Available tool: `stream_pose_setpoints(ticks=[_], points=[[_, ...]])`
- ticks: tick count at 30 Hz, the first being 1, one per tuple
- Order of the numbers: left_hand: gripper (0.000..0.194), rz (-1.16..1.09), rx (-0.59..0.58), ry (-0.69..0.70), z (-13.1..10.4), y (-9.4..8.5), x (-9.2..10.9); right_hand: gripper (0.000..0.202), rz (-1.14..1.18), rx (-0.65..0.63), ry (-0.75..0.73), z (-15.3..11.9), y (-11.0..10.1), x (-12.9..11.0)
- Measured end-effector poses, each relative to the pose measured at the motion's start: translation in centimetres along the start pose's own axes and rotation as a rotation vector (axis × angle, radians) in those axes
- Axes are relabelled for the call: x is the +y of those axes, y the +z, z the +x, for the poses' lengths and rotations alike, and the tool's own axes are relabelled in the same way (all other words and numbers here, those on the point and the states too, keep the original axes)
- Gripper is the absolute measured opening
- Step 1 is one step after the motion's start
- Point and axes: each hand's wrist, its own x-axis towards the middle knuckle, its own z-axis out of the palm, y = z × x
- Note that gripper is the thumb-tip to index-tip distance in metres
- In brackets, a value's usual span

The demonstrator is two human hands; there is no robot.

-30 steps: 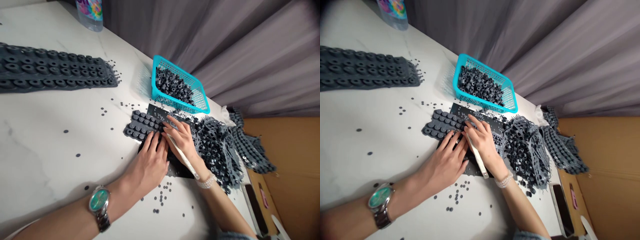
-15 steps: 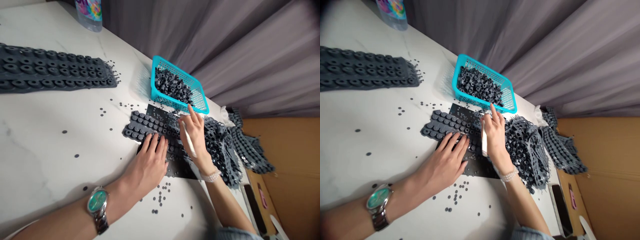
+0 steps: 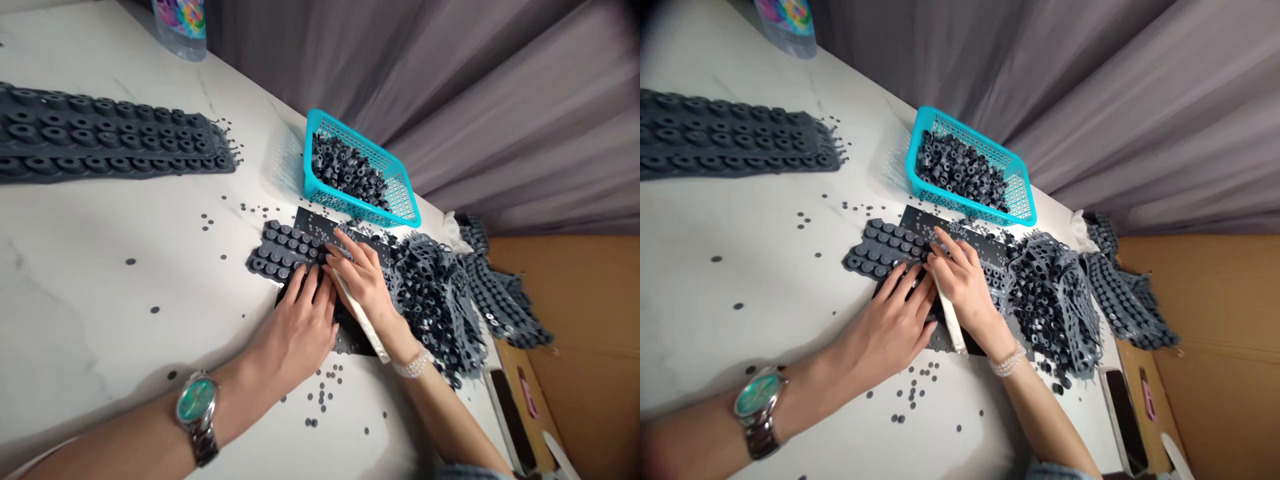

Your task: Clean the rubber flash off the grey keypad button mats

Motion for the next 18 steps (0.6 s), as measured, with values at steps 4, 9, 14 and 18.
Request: stream_pose_setpoints(ticks=[4, 9, 14, 18], points=[[0.053, 0.000, -0.013, -0.004, 0.0, -0.3, 0.0, 0.019, -0.067, -0.023, -0.033, 0.7, -0.2, -0.4], [0.055, 0.005, -0.044, 0.007, 0.1, -0.4, 0.0, 0.027, -0.124, 0.019, 0.149, 1.6, -0.1, 1.0], [0.057, 0.004, -0.066, -0.004, 0.0, -0.1, 0.1, 0.013, -0.132, 0.128, 0.329, 0.9, -0.3, 1.8], [0.058, 0.004, -0.042, -0.003, 0.0, 0.2, 0.2, 0.006, -0.042, 0.148, 0.210, 0.6, -0.3, 0.3]])
